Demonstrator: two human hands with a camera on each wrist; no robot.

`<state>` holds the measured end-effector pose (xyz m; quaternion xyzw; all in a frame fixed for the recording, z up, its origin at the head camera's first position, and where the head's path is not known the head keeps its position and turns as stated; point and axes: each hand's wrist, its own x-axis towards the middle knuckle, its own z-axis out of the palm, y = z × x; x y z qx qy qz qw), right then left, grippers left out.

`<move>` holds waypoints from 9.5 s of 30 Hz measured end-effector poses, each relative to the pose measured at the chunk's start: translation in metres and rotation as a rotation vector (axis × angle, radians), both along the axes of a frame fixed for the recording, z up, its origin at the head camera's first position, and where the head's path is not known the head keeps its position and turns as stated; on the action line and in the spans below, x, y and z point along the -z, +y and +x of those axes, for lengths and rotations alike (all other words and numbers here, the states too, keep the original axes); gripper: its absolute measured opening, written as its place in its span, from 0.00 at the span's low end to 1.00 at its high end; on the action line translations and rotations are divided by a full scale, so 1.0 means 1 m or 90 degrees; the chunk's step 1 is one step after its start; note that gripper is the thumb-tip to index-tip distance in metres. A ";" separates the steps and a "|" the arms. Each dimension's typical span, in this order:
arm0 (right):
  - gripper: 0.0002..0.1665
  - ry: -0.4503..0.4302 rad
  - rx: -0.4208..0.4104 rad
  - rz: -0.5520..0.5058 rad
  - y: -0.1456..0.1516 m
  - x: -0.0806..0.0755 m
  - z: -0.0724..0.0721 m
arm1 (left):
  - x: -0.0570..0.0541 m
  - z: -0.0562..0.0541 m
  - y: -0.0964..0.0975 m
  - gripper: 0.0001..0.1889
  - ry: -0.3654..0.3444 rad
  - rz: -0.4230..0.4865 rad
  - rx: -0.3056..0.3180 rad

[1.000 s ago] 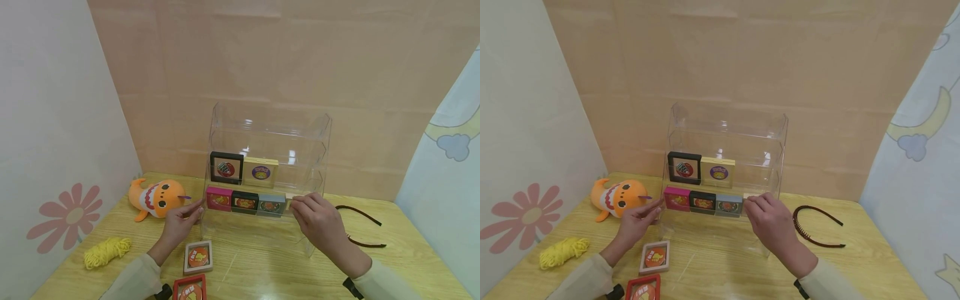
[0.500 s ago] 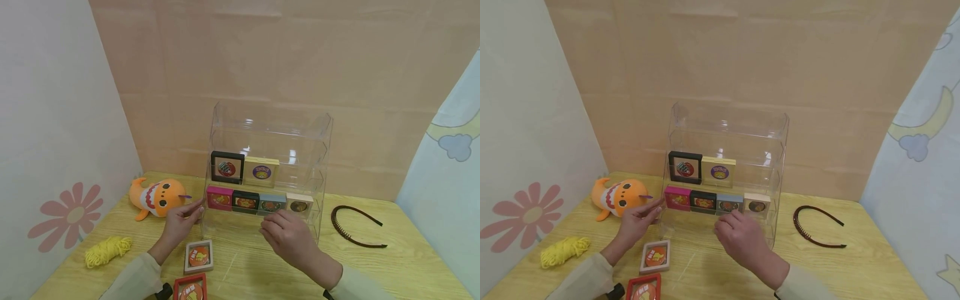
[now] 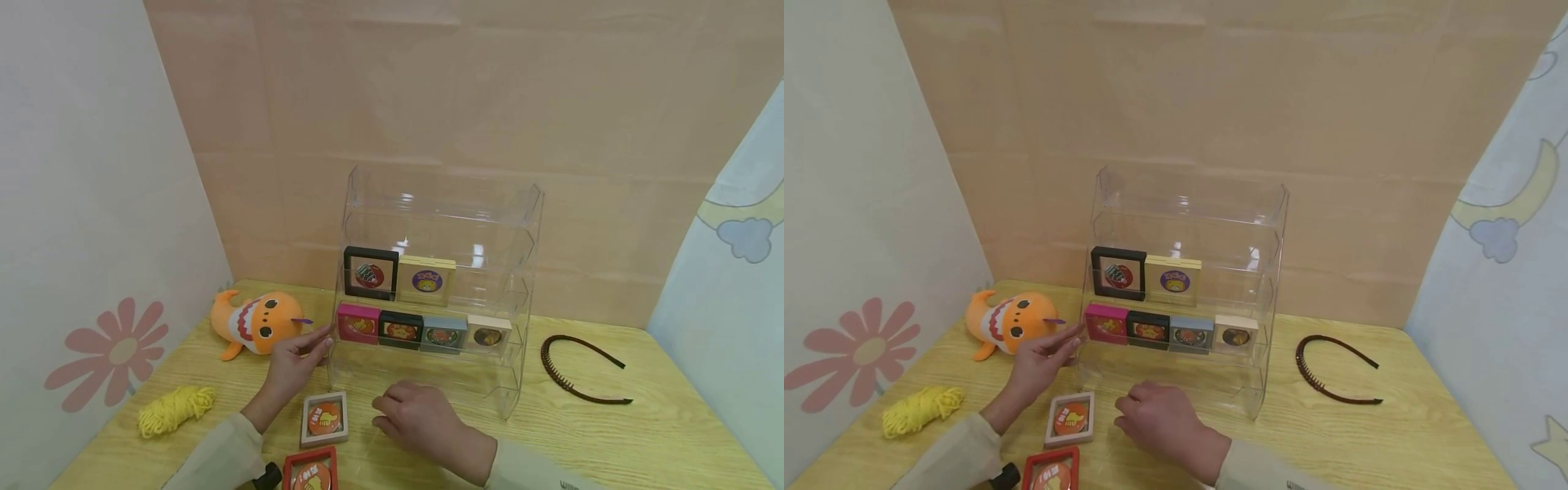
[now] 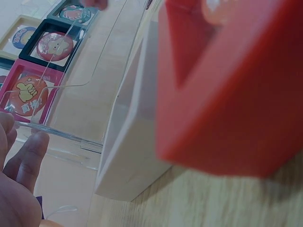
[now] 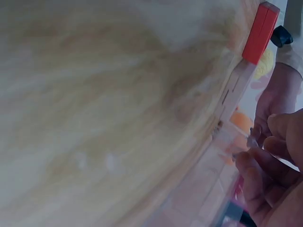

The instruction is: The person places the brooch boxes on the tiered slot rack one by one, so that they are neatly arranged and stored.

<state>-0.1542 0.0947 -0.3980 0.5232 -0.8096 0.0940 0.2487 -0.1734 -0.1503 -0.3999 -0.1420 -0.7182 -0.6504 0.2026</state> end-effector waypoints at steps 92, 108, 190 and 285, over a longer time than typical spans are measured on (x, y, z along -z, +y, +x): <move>0.07 -0.315 -0.095 -0.176 -0.022 -0.022 -0.009 | 0.001 -0.002 -0.002 0.13 0.016 0.000 0.014; 0.07 -0.251 -0.048 -0.272 -0.010 -0.041 -0.036 | 0.001 -0.001 -0.002 0.14 -0.016 0.012 0.012; 0.04 -0.160 0.072 -0.184 -0.033 -0.004 -0.049 | 0.003 -0.003 -0.002 0.13 -0.004 0.007 0.006; 0.25 -0.380 0.040 0.187 -0.054 0.016 0.034 | 0.003 -0.001 -0.002 0.13 0.001 -0.004 0.002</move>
